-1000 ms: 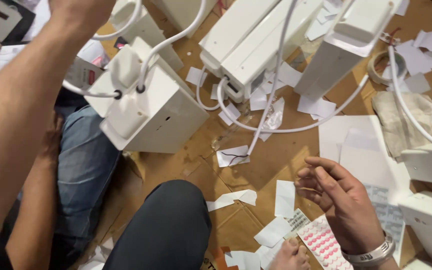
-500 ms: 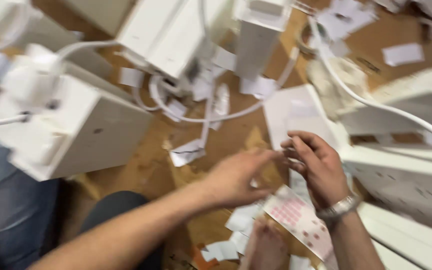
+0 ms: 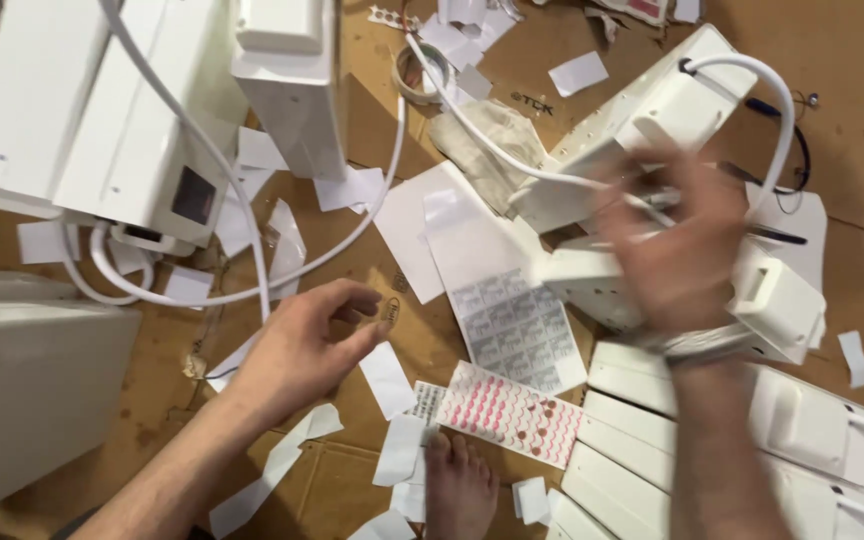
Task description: The person sits on the floor among white extension-box enclosures, peels printed sticker labels from backing sheets, and presses the labels onto the boxes. They turn the boxes over to reach different sides, arrange the power cords, and stack the finished boxes aside.
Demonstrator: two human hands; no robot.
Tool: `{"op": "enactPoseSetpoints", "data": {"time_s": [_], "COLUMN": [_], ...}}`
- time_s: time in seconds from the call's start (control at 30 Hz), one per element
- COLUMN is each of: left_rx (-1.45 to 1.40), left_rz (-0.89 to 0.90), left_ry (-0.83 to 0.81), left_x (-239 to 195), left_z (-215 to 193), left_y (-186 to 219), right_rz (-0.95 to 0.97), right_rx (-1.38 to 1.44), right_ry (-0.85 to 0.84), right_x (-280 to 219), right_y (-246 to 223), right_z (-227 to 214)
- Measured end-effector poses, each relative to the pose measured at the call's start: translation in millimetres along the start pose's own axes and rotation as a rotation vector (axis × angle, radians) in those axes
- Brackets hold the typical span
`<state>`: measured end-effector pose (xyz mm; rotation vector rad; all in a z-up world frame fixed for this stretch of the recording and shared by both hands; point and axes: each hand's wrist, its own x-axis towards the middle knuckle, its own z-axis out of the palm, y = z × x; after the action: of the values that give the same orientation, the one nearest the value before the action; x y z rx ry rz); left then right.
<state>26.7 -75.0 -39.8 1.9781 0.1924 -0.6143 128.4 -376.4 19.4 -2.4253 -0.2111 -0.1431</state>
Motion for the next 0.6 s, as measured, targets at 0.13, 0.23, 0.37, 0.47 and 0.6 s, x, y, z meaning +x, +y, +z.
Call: {"op": "enactPoseSetpoints", "data": {"time_s": [0.13,0.23,0.37,0.47,0.6], "left_rx": [-0.010,-0.025,-0.061,-0.072,-0.080], "left_rz": [0.060,0.070,0.057,0.006,0.041], "left_ry": [0.029,0.033,0.030,-0.001,0.014], "left_x": [2,4,4,3,0], "left_z": [-2,-2,-6,-9,-9], "left_y": [-2,-3,-2,-6,-4], "right_rz": [0.055,0.051,0.244,0.507,0.521], "right_rx": [-0.578,-0.737,-0.730,-0.611,-0.610], "right_ry": [0.118,0.082,-0.098,-0.255,-0.247], "right_x": [71,103,150,171,168], "right_y": [47,62,77,88,99], "right_z": [-49,-49,-32,-27,-18]}}
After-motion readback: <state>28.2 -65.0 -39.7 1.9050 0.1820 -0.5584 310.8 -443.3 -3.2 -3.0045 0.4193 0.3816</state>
